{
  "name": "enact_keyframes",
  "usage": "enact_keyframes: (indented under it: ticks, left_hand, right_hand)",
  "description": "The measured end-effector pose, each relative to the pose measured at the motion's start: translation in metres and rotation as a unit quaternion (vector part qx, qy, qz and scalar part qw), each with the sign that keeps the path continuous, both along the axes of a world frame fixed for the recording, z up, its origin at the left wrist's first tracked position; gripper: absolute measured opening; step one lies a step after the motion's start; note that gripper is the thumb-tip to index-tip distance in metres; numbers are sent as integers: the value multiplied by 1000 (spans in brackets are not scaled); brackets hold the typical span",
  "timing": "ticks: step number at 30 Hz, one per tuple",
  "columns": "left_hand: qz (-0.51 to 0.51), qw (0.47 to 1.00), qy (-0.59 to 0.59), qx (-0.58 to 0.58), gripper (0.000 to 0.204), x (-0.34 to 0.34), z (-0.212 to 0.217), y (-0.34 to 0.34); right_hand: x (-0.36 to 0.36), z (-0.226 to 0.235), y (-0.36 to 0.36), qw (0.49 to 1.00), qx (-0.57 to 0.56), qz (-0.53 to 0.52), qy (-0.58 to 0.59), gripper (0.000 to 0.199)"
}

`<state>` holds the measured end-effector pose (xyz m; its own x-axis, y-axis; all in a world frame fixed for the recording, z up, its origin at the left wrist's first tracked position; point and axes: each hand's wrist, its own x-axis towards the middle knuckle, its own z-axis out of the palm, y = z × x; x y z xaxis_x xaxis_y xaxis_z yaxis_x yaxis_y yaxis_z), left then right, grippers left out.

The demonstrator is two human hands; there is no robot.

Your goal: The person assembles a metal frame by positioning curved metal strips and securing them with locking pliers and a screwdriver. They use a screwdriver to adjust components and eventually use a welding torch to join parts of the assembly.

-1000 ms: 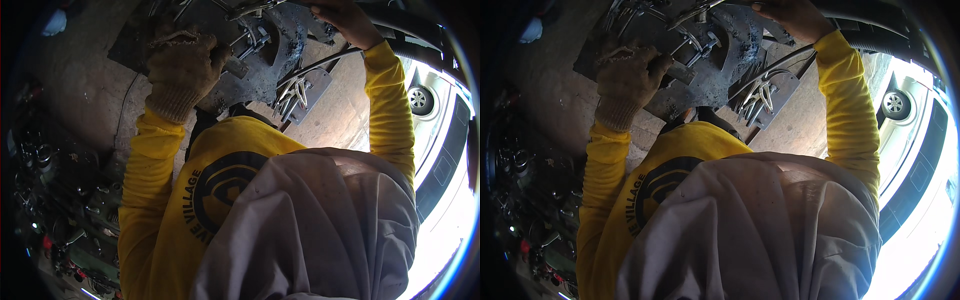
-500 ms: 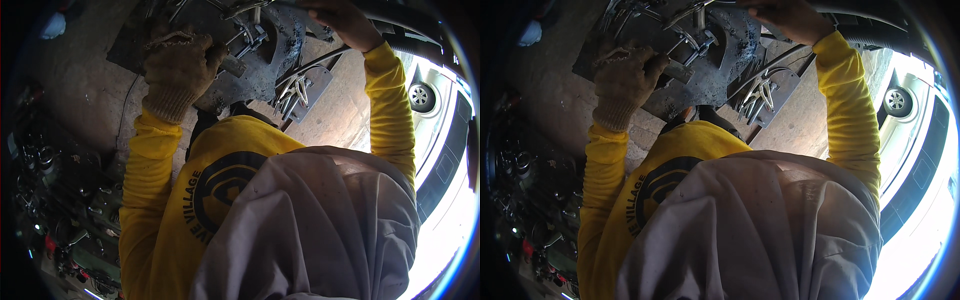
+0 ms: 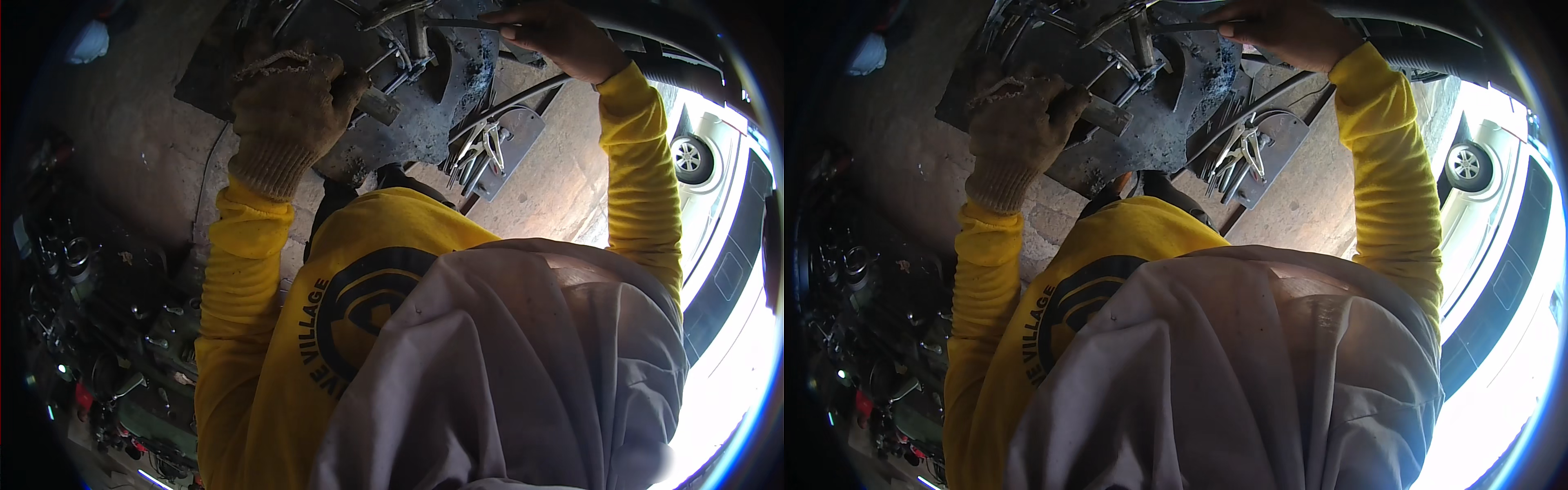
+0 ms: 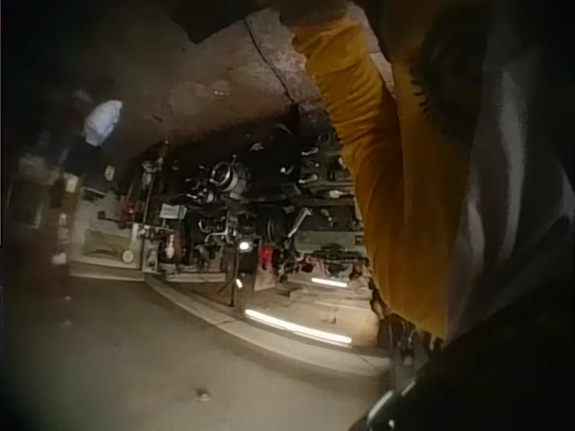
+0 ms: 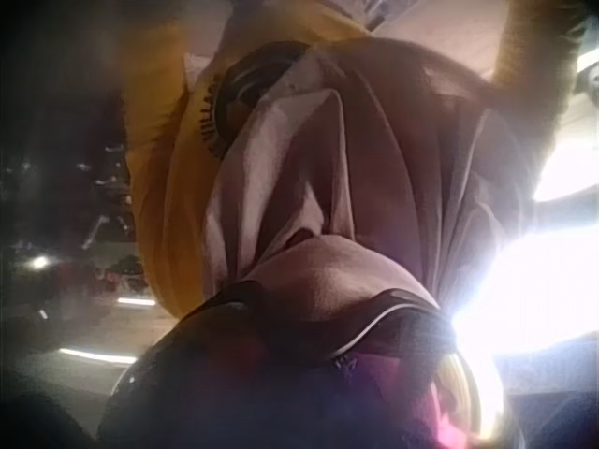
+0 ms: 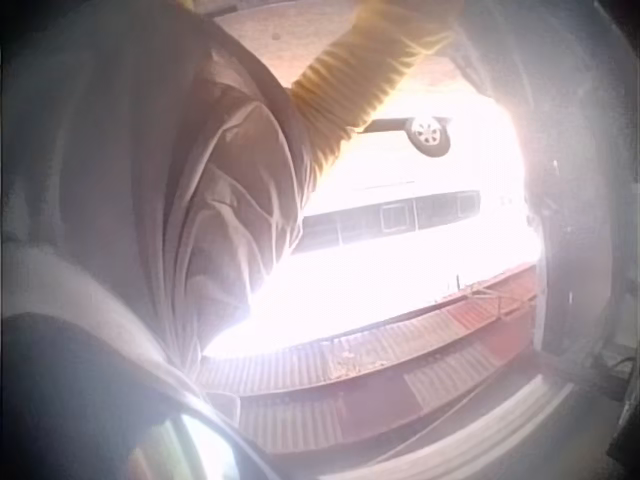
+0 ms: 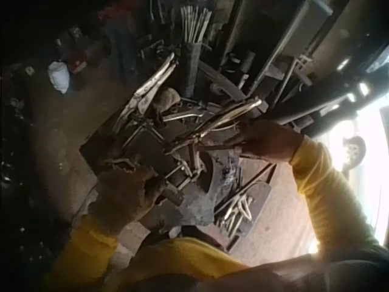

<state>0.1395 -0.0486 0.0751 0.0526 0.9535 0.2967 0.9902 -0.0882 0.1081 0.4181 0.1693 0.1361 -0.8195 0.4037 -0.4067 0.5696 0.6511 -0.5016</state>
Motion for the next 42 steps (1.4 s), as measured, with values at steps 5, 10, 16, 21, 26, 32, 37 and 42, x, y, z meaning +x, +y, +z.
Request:
enact_keyframes:
  ticks: [5,10,16,21,26,32,37,42]
  left_hand:
    - [9,999,-15,-42,35,-1,4,0]
    - [15,998,-5,-62,39,-1,5,0]
    - [12,999,5,-41,32,-1,6,0]
    - [39,996,-3,-80,32,1,5,-1]
    - [21,998,13,-54,33,-2,4,0]
    - [21,998,-3,-52,32,-3,3,-6]
    - [-9,1000,4,0,29,-3,3,1]
    - [25,998,-16,-50,27,0,2,-2]
  right_hand:
    - [5,-18,21,994,39,8,103,34]
    - [-2,-10,5,984,43,-24,174,33]
    - [2,-12,17,996,29,38,69,32]
    - [-2,-4,9,993,1,-60,100,35]
    - [1,-16,8,985,-40,-70,156,36]
    - [-6,-22,8,985,-13,-49,166,35]
    - [3,-8,12,990,-127,-49,29,34]
    - [1,-25,18,980,-36,-18,192,33]
